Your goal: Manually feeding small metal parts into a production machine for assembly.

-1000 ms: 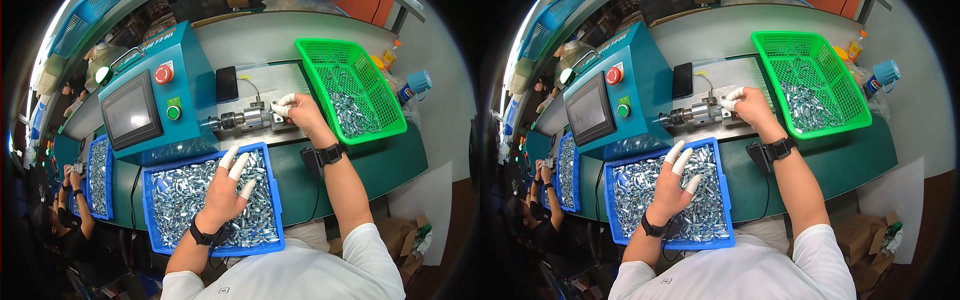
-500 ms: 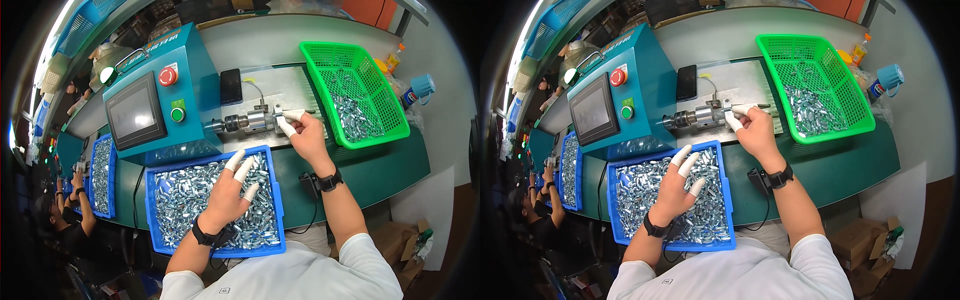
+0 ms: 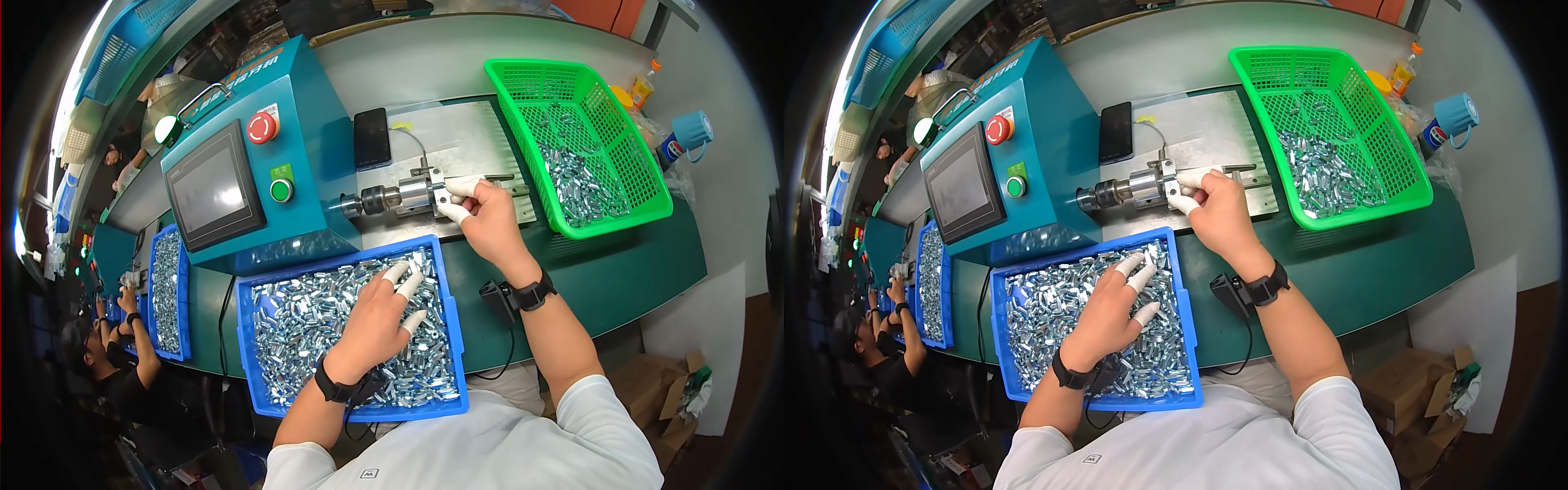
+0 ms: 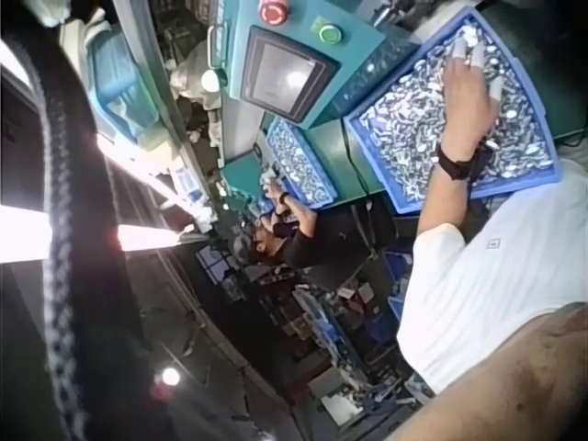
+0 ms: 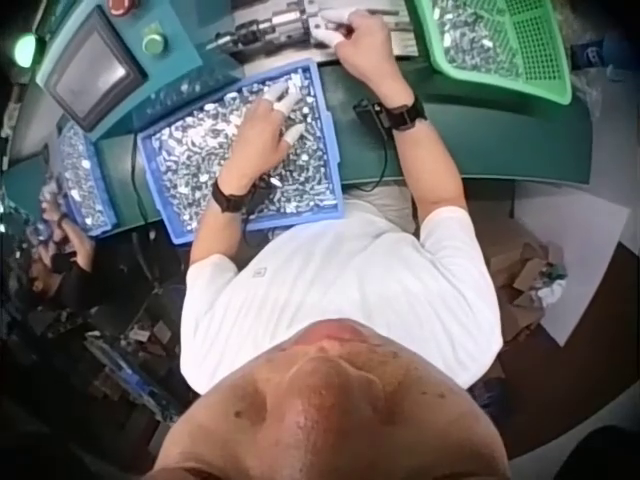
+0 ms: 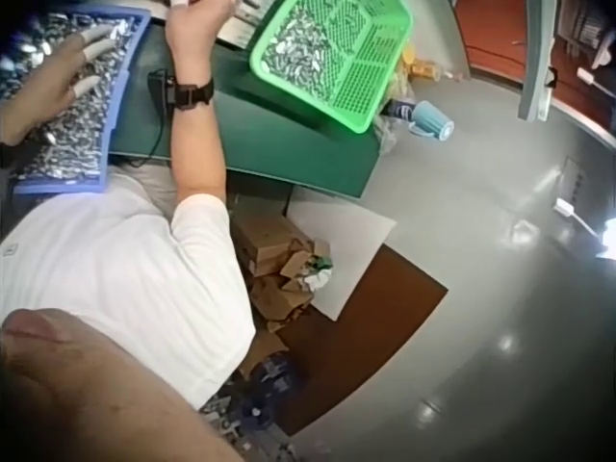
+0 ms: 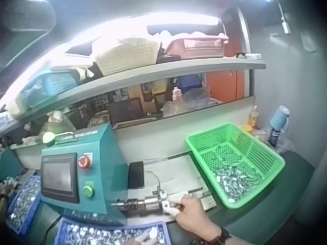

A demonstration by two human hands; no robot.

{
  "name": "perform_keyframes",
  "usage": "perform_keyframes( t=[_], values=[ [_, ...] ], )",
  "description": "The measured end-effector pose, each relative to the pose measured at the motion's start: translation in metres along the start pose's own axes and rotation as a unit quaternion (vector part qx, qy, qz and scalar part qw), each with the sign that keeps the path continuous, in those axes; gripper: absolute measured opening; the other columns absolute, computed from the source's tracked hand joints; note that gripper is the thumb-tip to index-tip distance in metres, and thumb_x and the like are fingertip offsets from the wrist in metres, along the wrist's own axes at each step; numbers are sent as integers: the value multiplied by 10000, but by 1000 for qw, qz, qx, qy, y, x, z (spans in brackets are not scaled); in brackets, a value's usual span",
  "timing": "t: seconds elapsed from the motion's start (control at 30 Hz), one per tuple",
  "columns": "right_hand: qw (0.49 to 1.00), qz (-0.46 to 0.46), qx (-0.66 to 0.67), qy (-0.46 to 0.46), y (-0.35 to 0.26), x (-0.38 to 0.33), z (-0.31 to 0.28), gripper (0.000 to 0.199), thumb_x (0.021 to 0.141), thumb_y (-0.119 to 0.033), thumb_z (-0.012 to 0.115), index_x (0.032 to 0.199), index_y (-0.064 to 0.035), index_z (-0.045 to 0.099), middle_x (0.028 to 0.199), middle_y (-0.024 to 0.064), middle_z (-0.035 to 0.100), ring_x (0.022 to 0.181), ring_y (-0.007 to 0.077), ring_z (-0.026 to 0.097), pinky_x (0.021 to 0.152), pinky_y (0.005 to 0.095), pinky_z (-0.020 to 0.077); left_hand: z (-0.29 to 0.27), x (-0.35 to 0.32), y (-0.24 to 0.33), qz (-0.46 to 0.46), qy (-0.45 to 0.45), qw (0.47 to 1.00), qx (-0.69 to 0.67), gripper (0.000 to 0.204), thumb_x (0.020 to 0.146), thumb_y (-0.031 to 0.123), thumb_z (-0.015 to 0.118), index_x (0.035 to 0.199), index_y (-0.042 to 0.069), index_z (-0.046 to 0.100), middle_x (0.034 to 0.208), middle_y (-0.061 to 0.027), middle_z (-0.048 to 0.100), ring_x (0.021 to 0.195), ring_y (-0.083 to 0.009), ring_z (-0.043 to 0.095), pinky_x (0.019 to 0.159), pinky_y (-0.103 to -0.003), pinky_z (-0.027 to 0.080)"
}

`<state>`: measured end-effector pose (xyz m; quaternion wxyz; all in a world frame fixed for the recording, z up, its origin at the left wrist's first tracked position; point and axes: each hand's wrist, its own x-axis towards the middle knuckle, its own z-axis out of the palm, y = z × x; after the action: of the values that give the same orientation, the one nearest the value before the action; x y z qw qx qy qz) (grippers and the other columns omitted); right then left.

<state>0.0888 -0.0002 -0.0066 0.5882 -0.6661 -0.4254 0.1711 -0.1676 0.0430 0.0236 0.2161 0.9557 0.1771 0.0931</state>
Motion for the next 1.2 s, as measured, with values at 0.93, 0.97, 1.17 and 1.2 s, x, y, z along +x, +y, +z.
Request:
perform_keyframes(
  t=[0.93, 0.97, 1.17, 1.2],
  values=[
    [1000, 0, -18, -22, -12, 3, -7, 299, 887, -29, 851, 1177, 4, 787, 891, 8, 636, 728, 78, 545, 682, 260, 491, 1, 1, -6, 11, 61, 998, -18, 568, 893, 138, 819, 1421, 29, 639, 1483, -254, 565, 1348, -444, 557, 1126, -512, 477],
    [1000, -3, -16, -24, -13, 2, -7, 299, 887, -29, 851, 1177, 4, 787, 891, 8, 636, 728, 78, 545, 682, 260, 491, -1, 0, -7, 20, 90, 995, -29, 566, 891, 124, 815, 1420, 31, 638, 1474, -252, 568, 1345, -439, 558, 1116, -515, 481],
    [999, -3, -50, -14, -12, 0, -25, 306, 901, -61, 843, 1194, -2, 782, 898, 26, 661, 730, 92, 585, 680, 267, 514, -65, 22, -15, 21, 402, 907, 127, 613, 862, 27, 809, 1442, -4, 609, 1499, -220, 552, 1323, -442, 571, 1121, -495, 486],
    [998, 2, -57, -17, -14, 1, -27, 305, 904, -70, 841, 1196, -4, 781, 898, 37, 672, 726, 100, 599, 677, 270, 520, -74, 27, -20, 12, 389, 909, 148, 627, 868, 29, 805, 1456, -12, 592, 1503, -225, 547, 1328, -444, 569, 1124, -496, 484]
  ],
)
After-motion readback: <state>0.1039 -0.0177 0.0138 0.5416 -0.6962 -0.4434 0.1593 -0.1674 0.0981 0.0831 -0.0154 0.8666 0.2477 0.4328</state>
